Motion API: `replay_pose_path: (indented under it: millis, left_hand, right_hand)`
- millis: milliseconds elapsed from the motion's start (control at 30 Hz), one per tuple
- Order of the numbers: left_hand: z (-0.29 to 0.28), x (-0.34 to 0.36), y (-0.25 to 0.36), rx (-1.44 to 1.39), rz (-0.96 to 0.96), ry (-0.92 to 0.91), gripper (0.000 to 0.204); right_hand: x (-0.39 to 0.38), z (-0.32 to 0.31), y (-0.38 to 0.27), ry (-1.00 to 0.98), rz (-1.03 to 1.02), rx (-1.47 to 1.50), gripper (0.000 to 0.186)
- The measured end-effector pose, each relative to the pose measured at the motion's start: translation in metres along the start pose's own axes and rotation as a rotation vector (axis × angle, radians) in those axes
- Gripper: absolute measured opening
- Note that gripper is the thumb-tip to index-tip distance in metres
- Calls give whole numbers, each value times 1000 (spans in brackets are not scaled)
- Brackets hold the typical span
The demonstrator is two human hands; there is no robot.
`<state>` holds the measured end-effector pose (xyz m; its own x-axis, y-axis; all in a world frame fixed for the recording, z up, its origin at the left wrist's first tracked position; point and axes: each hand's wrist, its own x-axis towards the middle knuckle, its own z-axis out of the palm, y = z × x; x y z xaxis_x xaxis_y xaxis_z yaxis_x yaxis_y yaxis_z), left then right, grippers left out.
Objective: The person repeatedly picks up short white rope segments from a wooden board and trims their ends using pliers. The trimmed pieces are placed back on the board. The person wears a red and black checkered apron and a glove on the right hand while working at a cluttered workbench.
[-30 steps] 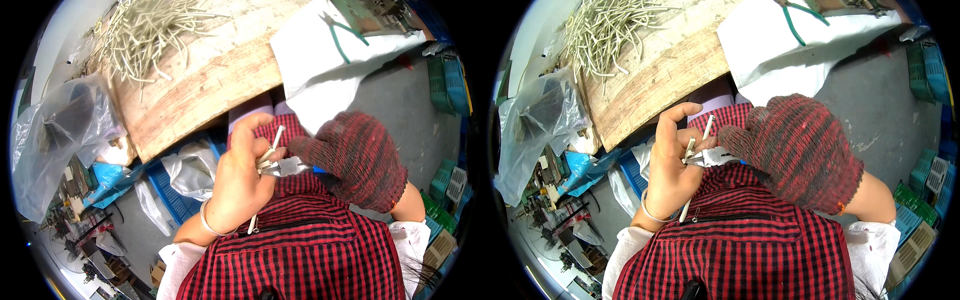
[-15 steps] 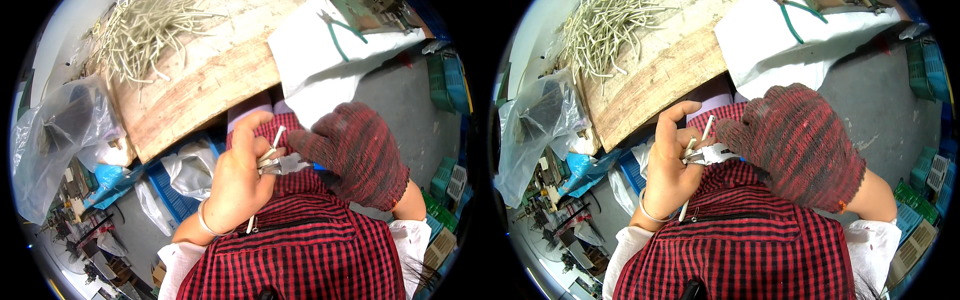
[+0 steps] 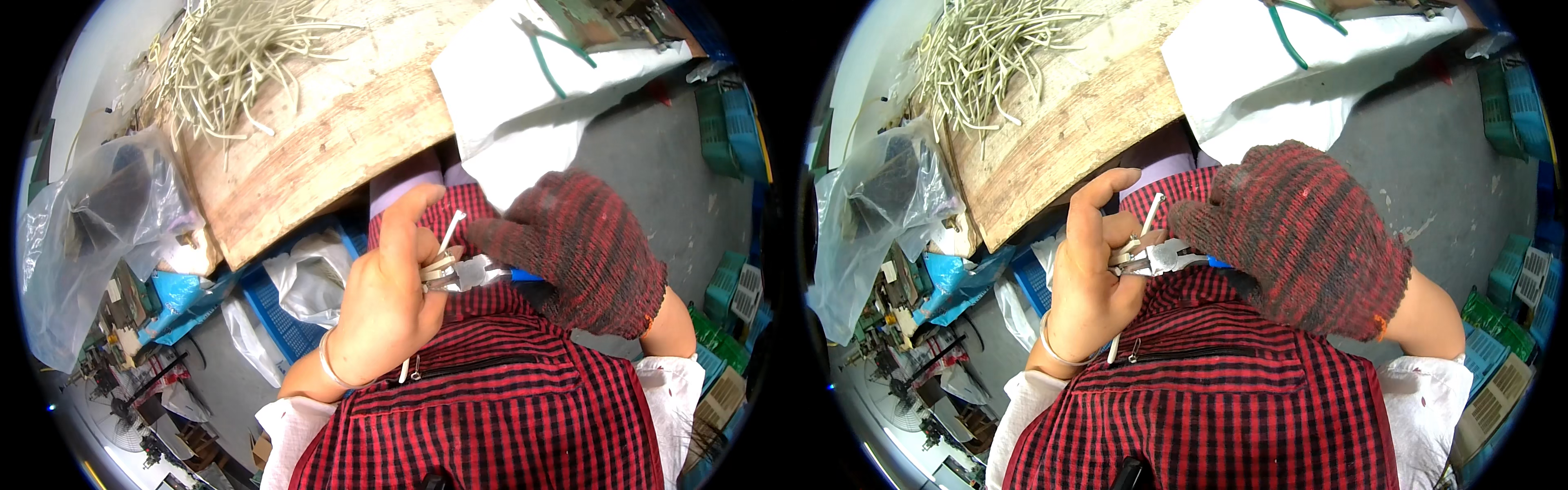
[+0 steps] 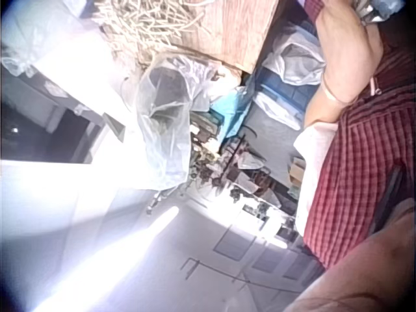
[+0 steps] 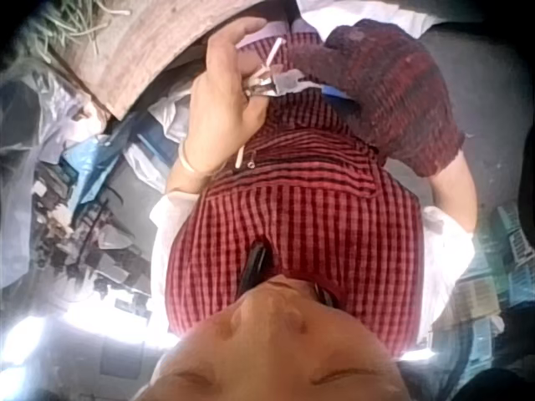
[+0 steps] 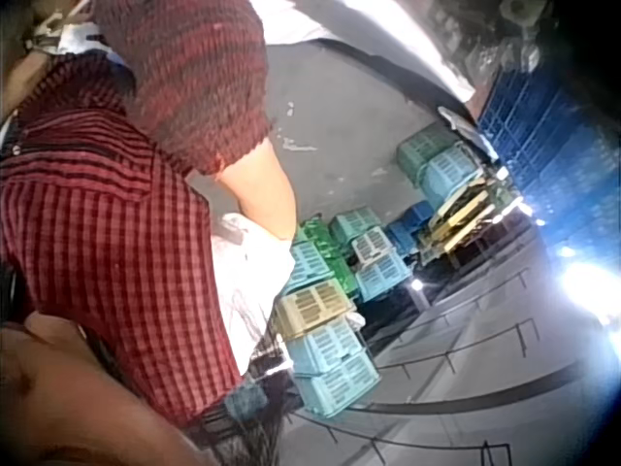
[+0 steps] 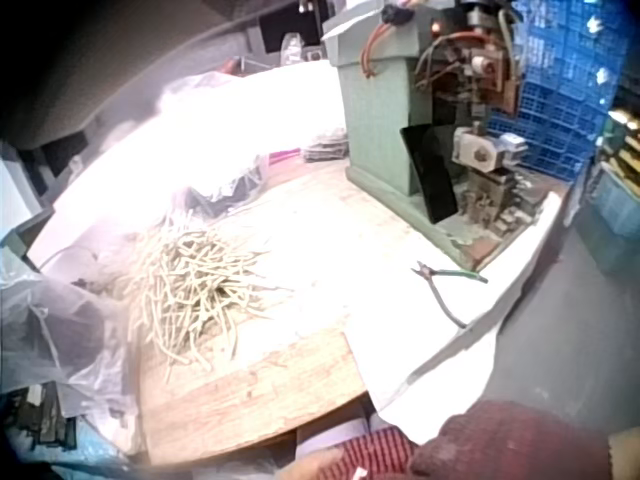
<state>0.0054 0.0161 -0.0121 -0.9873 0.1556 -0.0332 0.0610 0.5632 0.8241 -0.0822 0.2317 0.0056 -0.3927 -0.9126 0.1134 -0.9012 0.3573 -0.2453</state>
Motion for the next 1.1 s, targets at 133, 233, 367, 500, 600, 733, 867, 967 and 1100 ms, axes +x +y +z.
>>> replay_pose_path:
  millis: [133, 233, 367, 500, 600, 733, 867, 967, 1100]
  left_hand:
    - [-1, 0, 7, -40, -112, -43, 61]
    - [-3, 0, 5, -204, -184, -89, 45]
    - [-5, -2, 0, -522, -259, -94, 31]
    - [-5, -1, 3, -590, -289, -80, 31]
    - [-6, -1, 4, -618, -314, -82, 31]
    - [-6, -1, 12, -815, -345, -68, 29]
    - [-3, 1, 11, -733, -365, -59, 28]
    - [-1, -1, 4, -583, -363, -7, 25]
    - [2, 2, 10, -586, -384, 7, 26]
  right_hand:
    - [1, -2, -4, -58, 25, 70, 45]
    - [6, -9, -6, -166, 43, 162, 36]
    - [-3, -1, -7, 201, 316, 447, 39]
    - [-2, 8, -13, 225, 462, 359, 39]
    - [-9, 13, -12, 179, 554, 858, 45]
    - [-28, 68, 4, 252, 581, 1996, 68]
    - [-29, 54, -26, 236, 926, 1997, 66]
    - [-14, 28, -33, 275, 480, 916, 55]
    - [-1, -2, -29, 188, 242, 320, 58]
